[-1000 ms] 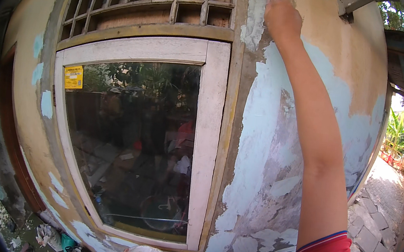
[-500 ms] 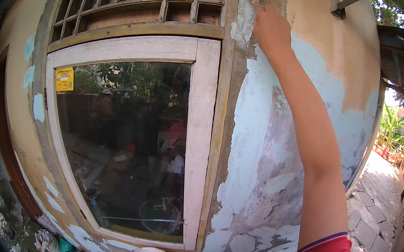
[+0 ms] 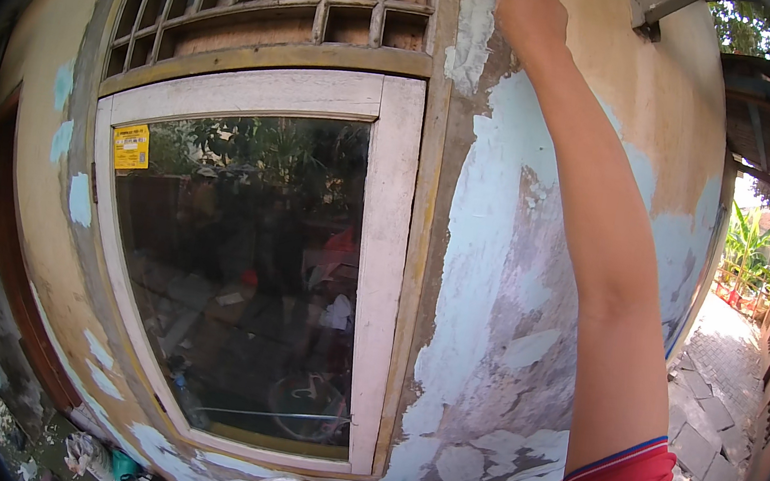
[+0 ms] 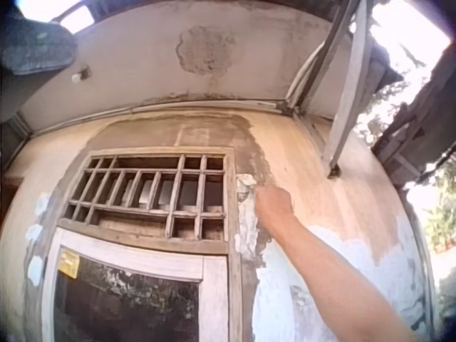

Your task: The person applies white plaster to an exterior wall using a small putty knife, repeatedly dipping the knife into a bucket of plaster mix.

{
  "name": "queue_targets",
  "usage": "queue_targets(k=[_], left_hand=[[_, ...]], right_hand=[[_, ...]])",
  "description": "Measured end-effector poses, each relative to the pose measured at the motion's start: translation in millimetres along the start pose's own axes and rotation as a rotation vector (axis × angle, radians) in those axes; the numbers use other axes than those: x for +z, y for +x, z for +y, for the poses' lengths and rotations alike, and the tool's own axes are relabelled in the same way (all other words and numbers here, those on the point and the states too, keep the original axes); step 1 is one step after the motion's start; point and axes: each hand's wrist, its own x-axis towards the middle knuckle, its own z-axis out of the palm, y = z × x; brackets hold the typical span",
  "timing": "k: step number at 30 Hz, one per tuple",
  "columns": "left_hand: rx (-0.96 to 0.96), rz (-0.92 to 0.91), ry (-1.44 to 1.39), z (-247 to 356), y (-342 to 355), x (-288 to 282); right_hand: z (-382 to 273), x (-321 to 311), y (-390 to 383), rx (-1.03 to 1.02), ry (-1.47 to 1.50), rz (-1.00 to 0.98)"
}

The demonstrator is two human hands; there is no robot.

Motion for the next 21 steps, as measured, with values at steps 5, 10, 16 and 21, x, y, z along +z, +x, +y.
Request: queue_targets(k=[5,10,16,21], left_hand=[[-0.064,0.007,-0.029,20.6,-18.6,-2.3],[-0.020,-0.007,0.012,2.3,0.5,-3.4],[0.036,-0.089,0.101,-30.2,24.9,-2.1],[0.065,-0.037,-0.381,-74.6,37.2,-7.6]], right_hand=[[-10.6,-11.3,-26.5,-0.005,-0.074,-0.161],[-20.8,-8.5,-66.9,-0.020,-0.018,-0.111],[-39.5,-2.6,-104.6,0.044,0.050,-0.129],[-41.7,-26.3,-106.5,0.105,0.108,-0.096]])
